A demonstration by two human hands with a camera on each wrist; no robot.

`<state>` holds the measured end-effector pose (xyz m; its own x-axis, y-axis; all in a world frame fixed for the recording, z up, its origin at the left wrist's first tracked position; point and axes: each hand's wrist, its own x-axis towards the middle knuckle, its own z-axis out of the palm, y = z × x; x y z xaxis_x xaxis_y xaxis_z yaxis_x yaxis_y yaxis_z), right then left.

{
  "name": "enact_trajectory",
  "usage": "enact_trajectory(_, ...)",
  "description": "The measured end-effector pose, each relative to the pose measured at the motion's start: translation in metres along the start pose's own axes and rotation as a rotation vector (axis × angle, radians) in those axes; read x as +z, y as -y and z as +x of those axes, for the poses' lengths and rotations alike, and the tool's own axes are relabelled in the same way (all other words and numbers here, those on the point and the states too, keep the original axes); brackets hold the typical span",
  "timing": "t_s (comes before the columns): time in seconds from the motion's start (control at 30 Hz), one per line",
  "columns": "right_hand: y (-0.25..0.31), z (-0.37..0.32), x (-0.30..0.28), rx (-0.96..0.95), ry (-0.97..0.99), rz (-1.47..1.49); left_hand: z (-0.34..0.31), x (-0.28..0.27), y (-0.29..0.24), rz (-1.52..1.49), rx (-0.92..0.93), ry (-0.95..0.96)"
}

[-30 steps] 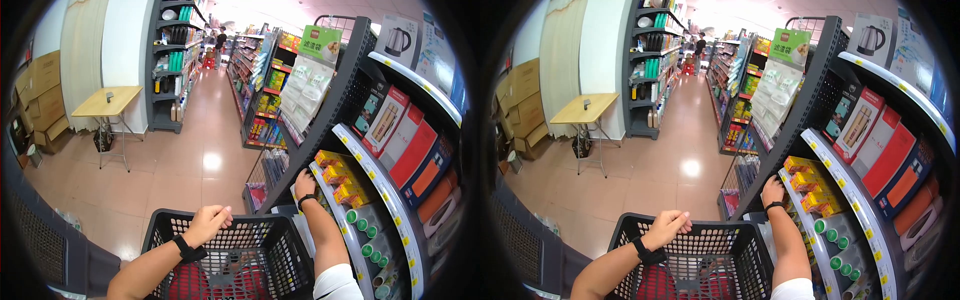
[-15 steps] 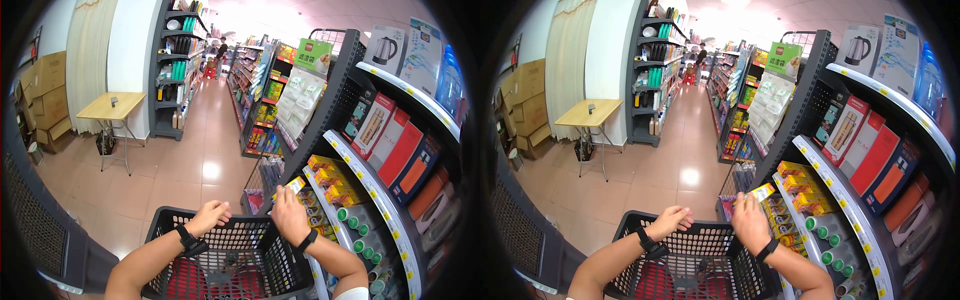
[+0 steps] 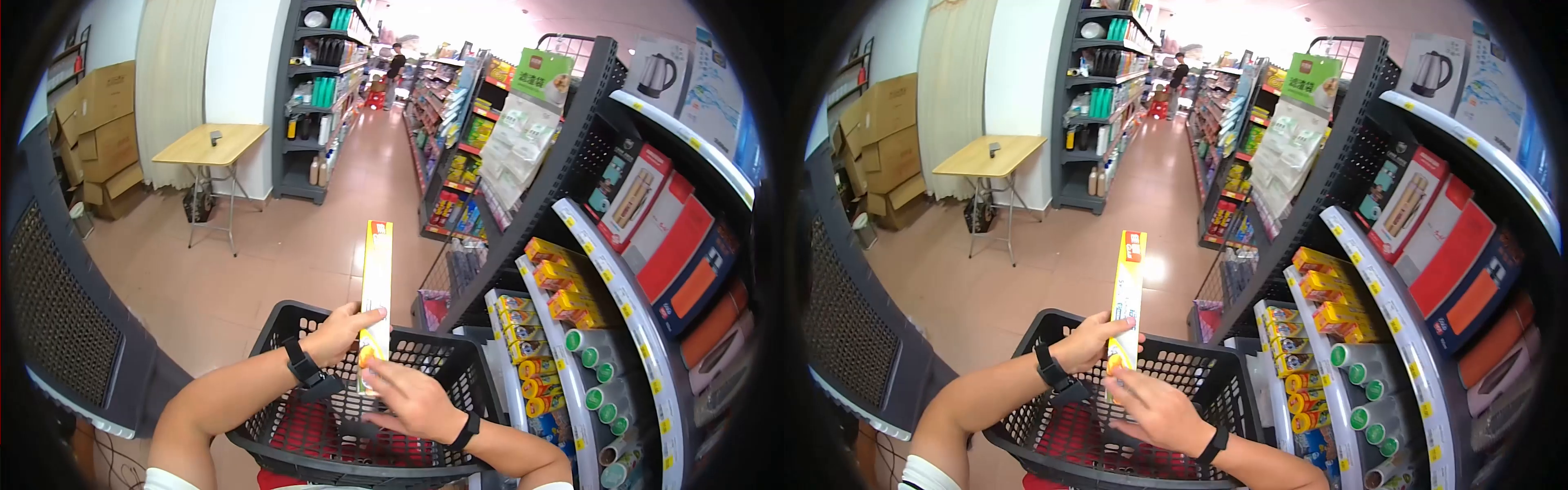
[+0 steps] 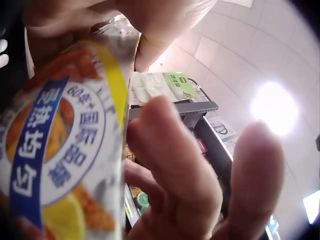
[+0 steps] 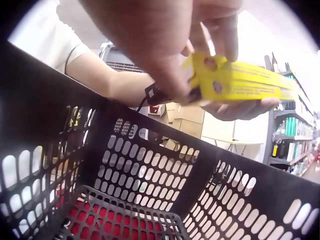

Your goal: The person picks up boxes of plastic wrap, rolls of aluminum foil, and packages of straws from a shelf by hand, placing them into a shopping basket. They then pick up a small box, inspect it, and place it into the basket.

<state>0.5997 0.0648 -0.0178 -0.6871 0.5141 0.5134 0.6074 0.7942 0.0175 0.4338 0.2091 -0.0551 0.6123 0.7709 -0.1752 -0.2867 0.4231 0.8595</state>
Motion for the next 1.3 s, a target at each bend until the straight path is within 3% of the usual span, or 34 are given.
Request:
enact_trajectory(0.1,-0.006,-0.014,-0.002,0.487,-0.18,0.439,-0.019,0.0,-0.005,-0.019,0.029,0.04)
enact_trajectory(0.2,-0.023,-0.023,0.015,0.734,-0.426,0.743,-0.022,-0.003,-0.006,0.056,0.07,0.051)
enact_trajectory(0.33,-0.036,-0.037,0.028,0.937,-0.313,1.055,-0.023,0.0,-0.006,0.056,0.078,0.069)
enact_trajectory(0.43,-0.044,-0.042,0.029,0.977,-0.307,1.214,-0.023,-0.001,0.003,0.102,-0.023,0.053)
enact_trajectory(0.5,-0.049,-0.044,0.029,1.009,-0.268,1.294,-0.018,-0.003,0.011,0.25,0.085,0.042)
enact_trajectory(0.63,-0.049,-0.047,0.039,1.023,-0.206,1.329,-0.017,0.001,0.005,0.295,0.022,0.057)
enact_trajectory(0.77,-0.049,-0.048,0.041,0.962,-0.184,1.209,-0.024,0.006,0.006,0.335,0.025,0.195)
enact_trajectory(0.93,-0.05,-0.045,0.04,0.944,-0.186,1.204,-0.024,0.005,0.015,0.53,0.093,0.238)
enact_trajectory(1.0,-0.051,-0.045,0.042,0.901,-0.088,1.065,-0.023,0.002,0.016,0.609,0.11,0.248)
enact_trajectory(1.07,-0.049,-0.043,0.049,0.902,-0.13,1.053,-0.024,0.0,0.016,0.701,0.387,0.161)
enact_trajectory(1.1,-0.051,-0.045,0.056,0.858,-0.107,0.992,-0.03,0.01,0.007,0.589,0.347,0.082)
enact_trajectory(1.17,-0.049,-0.049,0.053,0.838,-0.071,0.907,-0.029,0.009,0.001,0.6,0.552,0.03)
enact_trajectory(1.3,-0.049,-0.052,0.061,0.823,-0.042,0.822,-0.033,0.009,-0.022,0.722,0.599,-0.013)
